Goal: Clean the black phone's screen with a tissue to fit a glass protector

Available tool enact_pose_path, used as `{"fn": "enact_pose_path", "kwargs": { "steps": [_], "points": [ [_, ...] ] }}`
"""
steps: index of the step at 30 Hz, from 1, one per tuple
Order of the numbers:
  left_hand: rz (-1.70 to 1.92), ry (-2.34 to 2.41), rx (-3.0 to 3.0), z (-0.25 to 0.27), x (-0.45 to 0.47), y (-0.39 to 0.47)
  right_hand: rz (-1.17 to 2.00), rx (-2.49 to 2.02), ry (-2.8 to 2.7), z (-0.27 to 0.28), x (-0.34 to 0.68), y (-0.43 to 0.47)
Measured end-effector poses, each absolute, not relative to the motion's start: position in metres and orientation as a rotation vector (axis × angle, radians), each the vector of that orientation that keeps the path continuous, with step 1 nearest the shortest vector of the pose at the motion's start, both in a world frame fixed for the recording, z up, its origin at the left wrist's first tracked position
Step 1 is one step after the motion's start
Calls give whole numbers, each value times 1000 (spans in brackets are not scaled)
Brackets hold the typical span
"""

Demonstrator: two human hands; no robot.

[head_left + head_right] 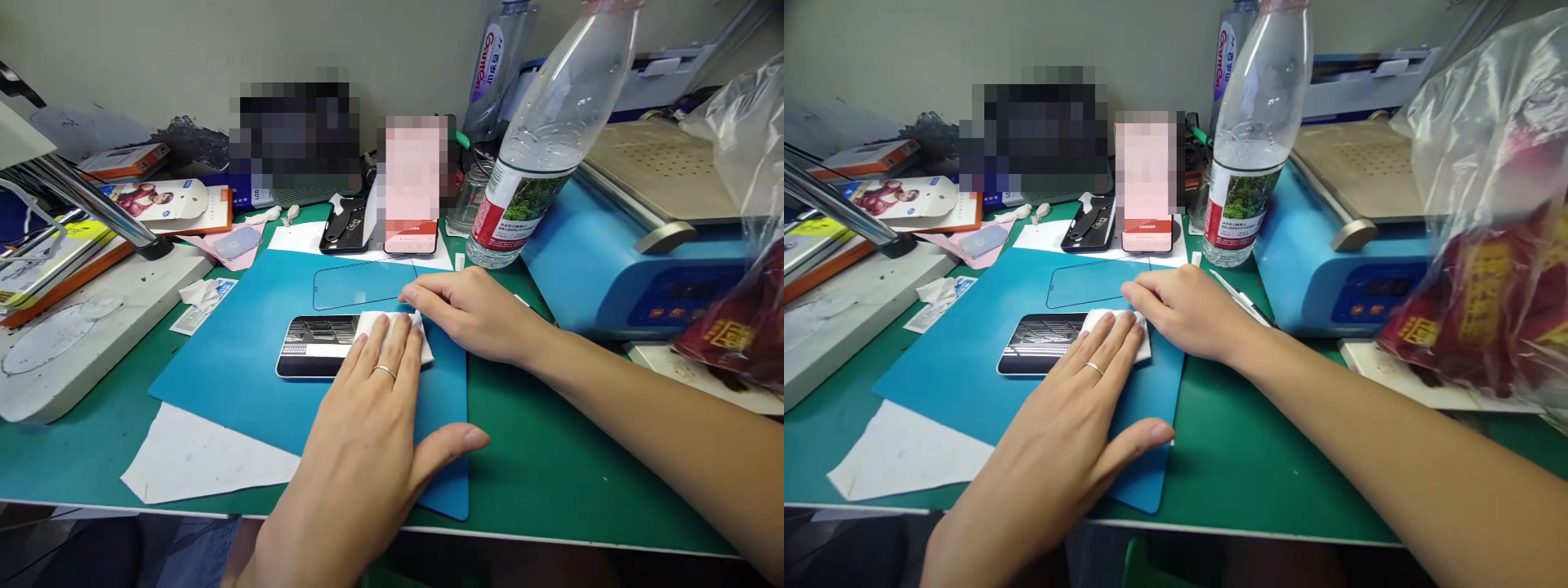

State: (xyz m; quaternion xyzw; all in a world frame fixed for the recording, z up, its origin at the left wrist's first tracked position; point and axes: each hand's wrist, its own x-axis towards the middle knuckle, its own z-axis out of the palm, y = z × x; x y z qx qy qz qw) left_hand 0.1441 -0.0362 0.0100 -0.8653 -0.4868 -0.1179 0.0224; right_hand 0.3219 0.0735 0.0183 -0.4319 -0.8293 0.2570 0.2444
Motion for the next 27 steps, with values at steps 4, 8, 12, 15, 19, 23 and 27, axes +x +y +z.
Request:
{"fn": "enact_pose_path", "kwargs": {
  "steps": [4, 8, 12, 15, 19, 23, 27],
  "points": [
    [-319, -1465, -2732, 12, 129, -41, 703, -1190, -2262, 19, 322, 73],
    [-311, -1518, -2742, 15, 103, -44, 684, -1201, -2275, 19, 322, 74],
    [-335, -1632, -2680, 12, 77, -44, 656, -1252, -2284, 21, 321, 75],
    [-359, -1684, -2660, 9, 65, -43, 666, -1304, -2283, 23, 319, 74],
    [-386, -1669, -2678, 8, 59, -40, 694, -1336, -2271, 25, 316, 73],
    [-393, -1630, -2659, 9, 62, -37, 694, -1338, -2269, 24, 315, 73],
    [-370, -1612, -2612, 7, 73, -35, 682, -1283, -2275, 24, 316, 72]
  ]
}}
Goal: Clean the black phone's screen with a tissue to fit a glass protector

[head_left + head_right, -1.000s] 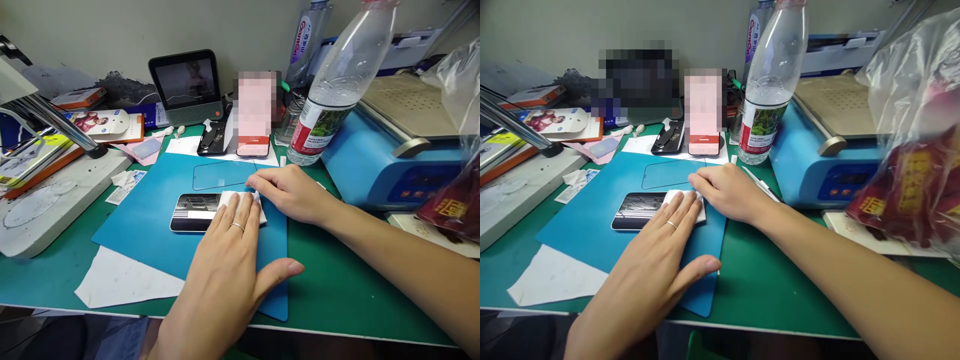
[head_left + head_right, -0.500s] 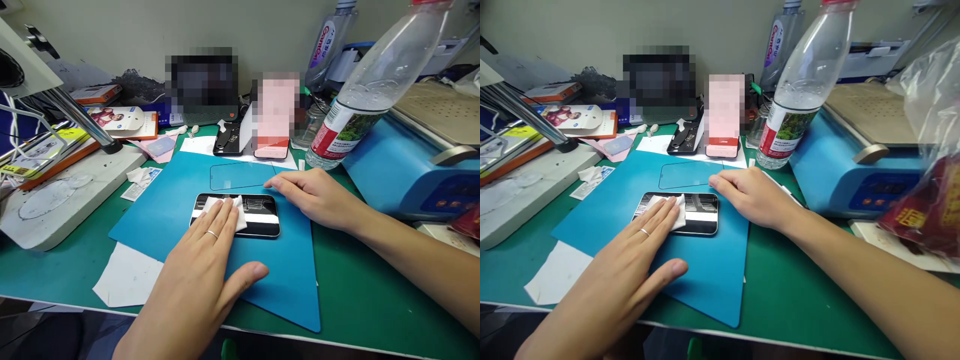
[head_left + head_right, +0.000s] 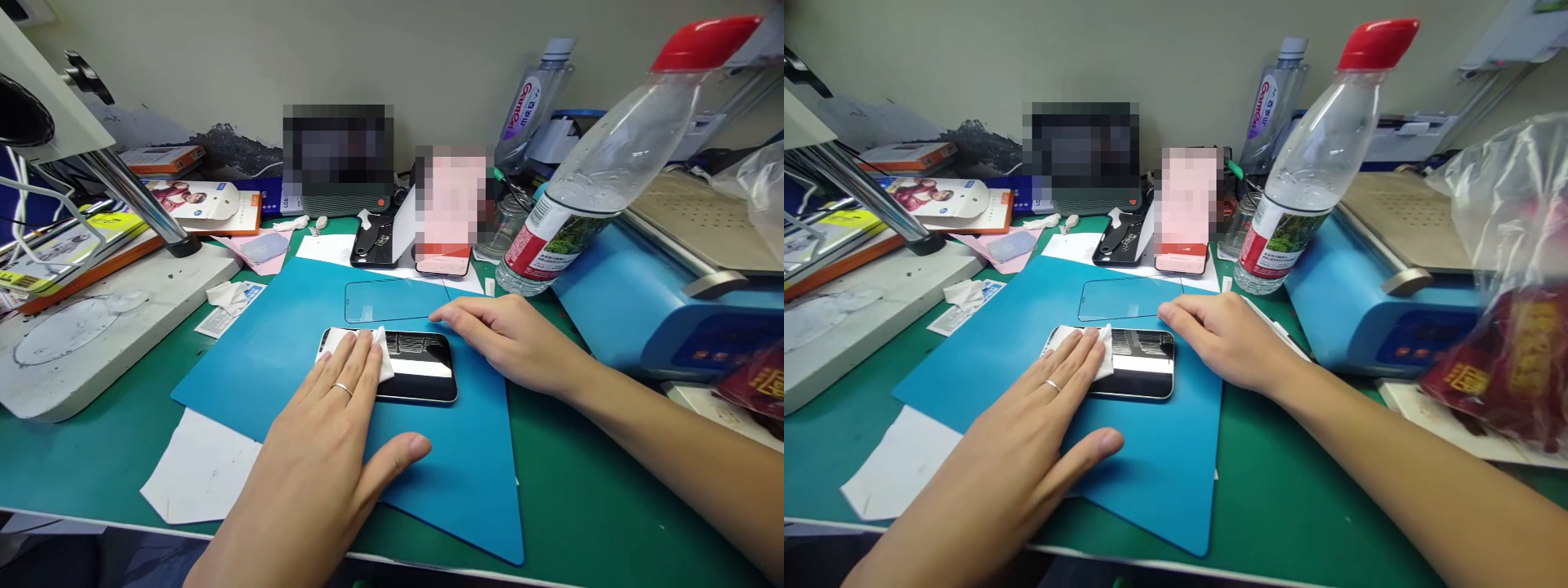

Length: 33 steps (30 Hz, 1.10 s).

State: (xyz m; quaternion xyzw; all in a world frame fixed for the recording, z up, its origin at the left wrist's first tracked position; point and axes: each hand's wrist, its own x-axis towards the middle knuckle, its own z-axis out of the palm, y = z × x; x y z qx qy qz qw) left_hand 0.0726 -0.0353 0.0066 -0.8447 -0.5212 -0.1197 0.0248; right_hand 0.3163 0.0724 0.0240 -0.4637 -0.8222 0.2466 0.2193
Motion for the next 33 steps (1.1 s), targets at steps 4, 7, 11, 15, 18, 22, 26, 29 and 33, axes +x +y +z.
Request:
{"fn": "enact_pose_path", "kwargs": {
  "steps": [4, 7, 11, 15, 18, 22, 26, 29, 33],
  "points": [
    [-339, -1605, -2587, 5, 90, -35, 675, -1254, -2268, 24, 318, 72],
    [-318, -1554, -2653, 7, 105, -36, 707, -1232, -2261, 22, 318, 72],
    [-325, -1515, -2726, 10, 120, -34, 741, -1244, -2263, 21, 317, 70],
    [-337, -1560, -2710, 10, 126, -33, 748, -1253, -2267, 22, 315, 69],
    [-325, -1596, -2706, 9, 126, -33, 753, -1229, -2254, 22, 315, 68],
    [-305, -1623, -2710, 8, 127, -33, 734, -1210, -2254, 21, 317, 68],
    [-285, -1642, -2725, 9, 129, -32, 727, -1201, -2262, 20, 317, 69],
    [-278, -1659, -2734, 10, 130, -32, 703, -1203, -2260, 19, 316, 71],
    [-310, -1649, -2772, 11, 130, -33, 698, -1216, -2259, 19, 315, 72]
  ]
}}
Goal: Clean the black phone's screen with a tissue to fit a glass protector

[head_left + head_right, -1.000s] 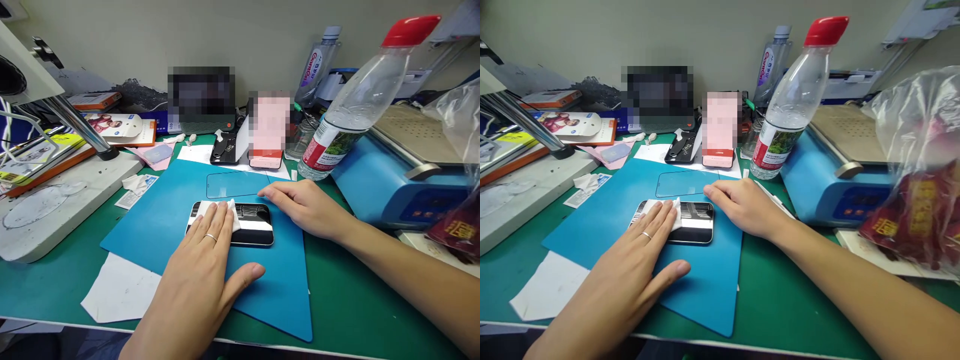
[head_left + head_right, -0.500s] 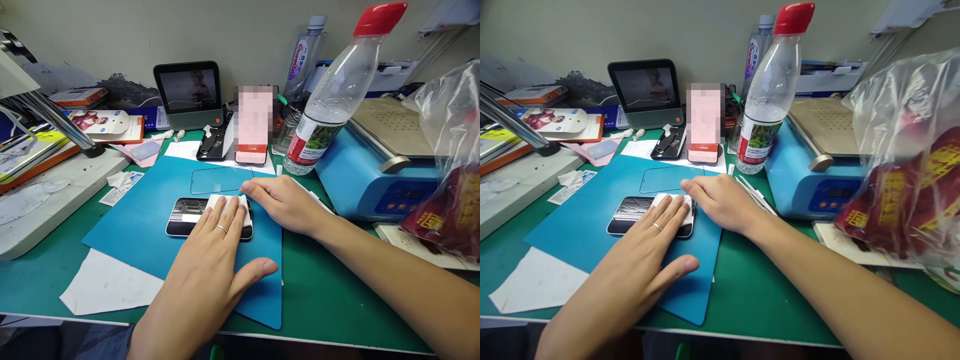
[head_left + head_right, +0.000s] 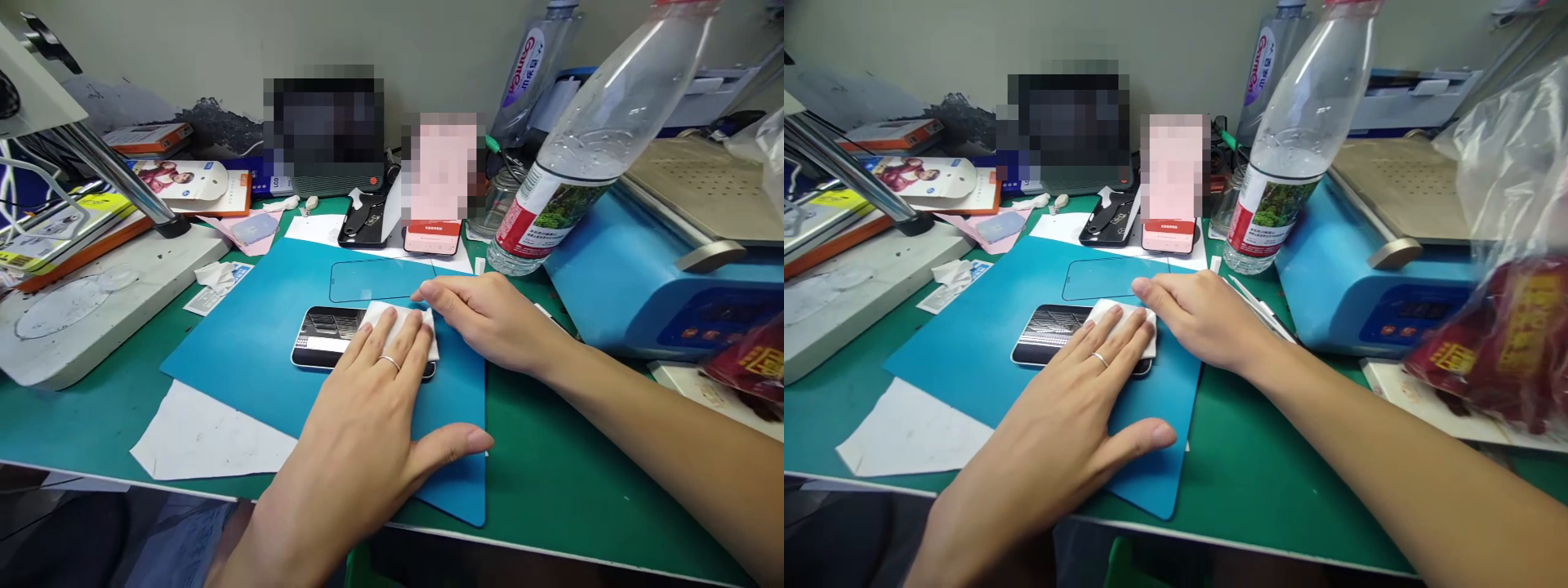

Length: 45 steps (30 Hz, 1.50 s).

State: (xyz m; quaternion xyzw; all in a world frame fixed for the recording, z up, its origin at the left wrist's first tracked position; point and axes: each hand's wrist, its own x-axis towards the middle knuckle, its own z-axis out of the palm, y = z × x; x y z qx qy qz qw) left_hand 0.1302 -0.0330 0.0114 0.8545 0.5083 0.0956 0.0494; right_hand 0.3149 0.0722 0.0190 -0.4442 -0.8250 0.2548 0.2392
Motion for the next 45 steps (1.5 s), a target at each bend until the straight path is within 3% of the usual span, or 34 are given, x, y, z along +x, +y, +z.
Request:
{"fn": "enact_pose_path", "kwargs": {
  "steps": [17, 45],
  "points": [
    [272, 1347, 2524, 21, 97, -36, 859, -1252, -2254, 20, 320, 74],
    [359, 1623, 2582, 16, 57, -39, 803, -1262, -2271, 20, 320, 78]
  ]
}}
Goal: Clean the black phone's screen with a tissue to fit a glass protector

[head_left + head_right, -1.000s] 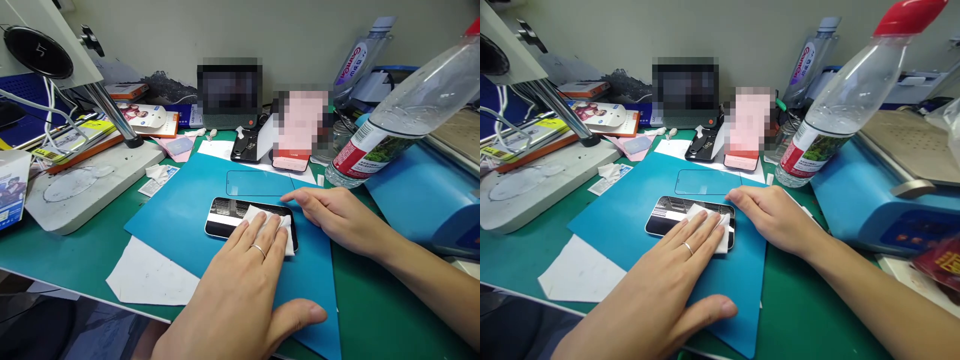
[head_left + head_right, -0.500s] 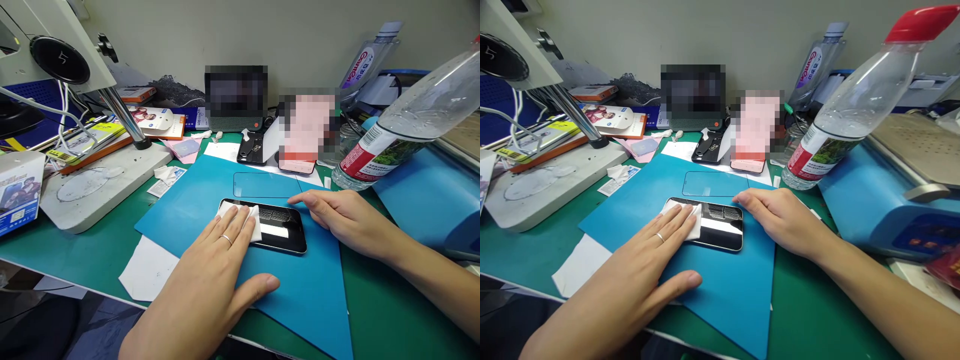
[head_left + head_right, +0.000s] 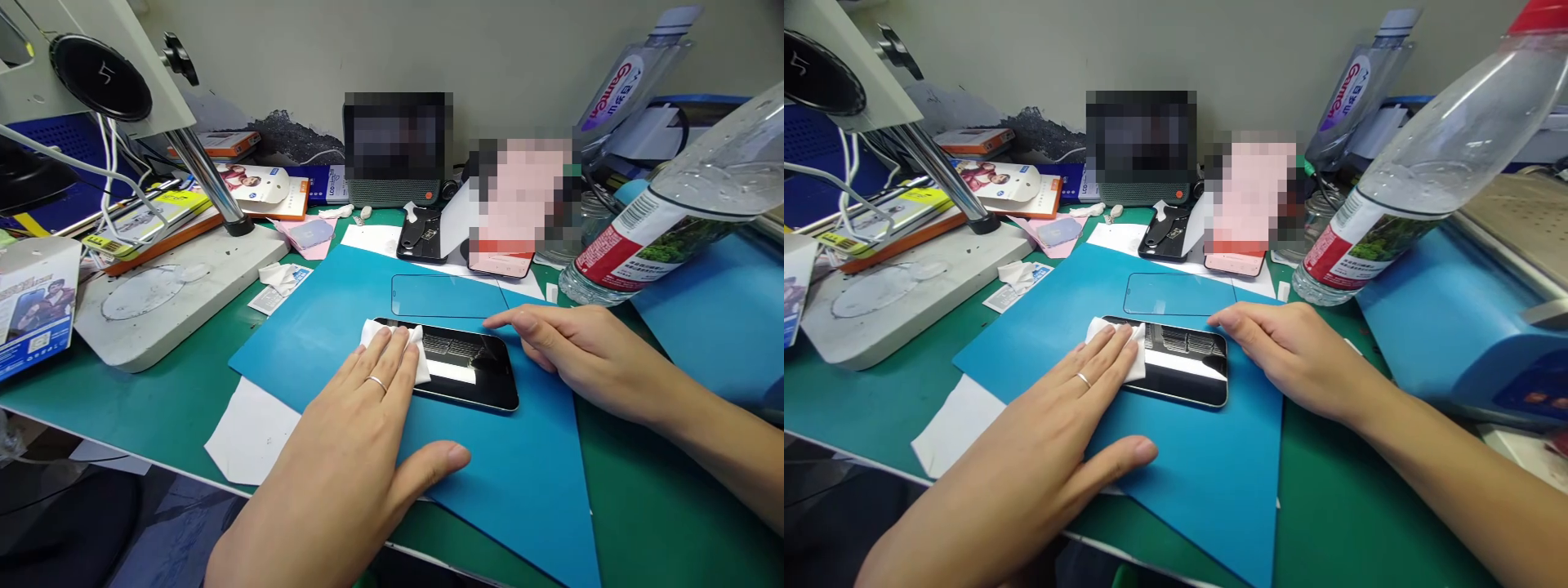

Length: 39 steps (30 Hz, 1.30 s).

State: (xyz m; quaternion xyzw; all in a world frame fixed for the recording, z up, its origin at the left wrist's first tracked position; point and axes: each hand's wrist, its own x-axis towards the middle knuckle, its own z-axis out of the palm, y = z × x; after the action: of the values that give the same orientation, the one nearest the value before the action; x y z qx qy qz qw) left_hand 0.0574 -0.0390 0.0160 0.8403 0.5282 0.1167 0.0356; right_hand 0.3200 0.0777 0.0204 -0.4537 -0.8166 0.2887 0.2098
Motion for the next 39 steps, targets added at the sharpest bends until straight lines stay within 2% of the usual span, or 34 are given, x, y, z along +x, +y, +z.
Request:
{"fn": "enact_pose_path", "kwargs": {
  "steps": [13, 24, 39],
  "points": [
    [325, 1685, 2639, 9, 84, -35, 814, -1228, -2286, 20, 321, 74],
    [371, 1466, 2742, 10, 126, -35, 676, -1159, -2333, 23, 321, 72],
    [401, 1336, 2662, 14, 113, -37, 694, -1151, -2328, 23, 321, 71]
  ]
}}
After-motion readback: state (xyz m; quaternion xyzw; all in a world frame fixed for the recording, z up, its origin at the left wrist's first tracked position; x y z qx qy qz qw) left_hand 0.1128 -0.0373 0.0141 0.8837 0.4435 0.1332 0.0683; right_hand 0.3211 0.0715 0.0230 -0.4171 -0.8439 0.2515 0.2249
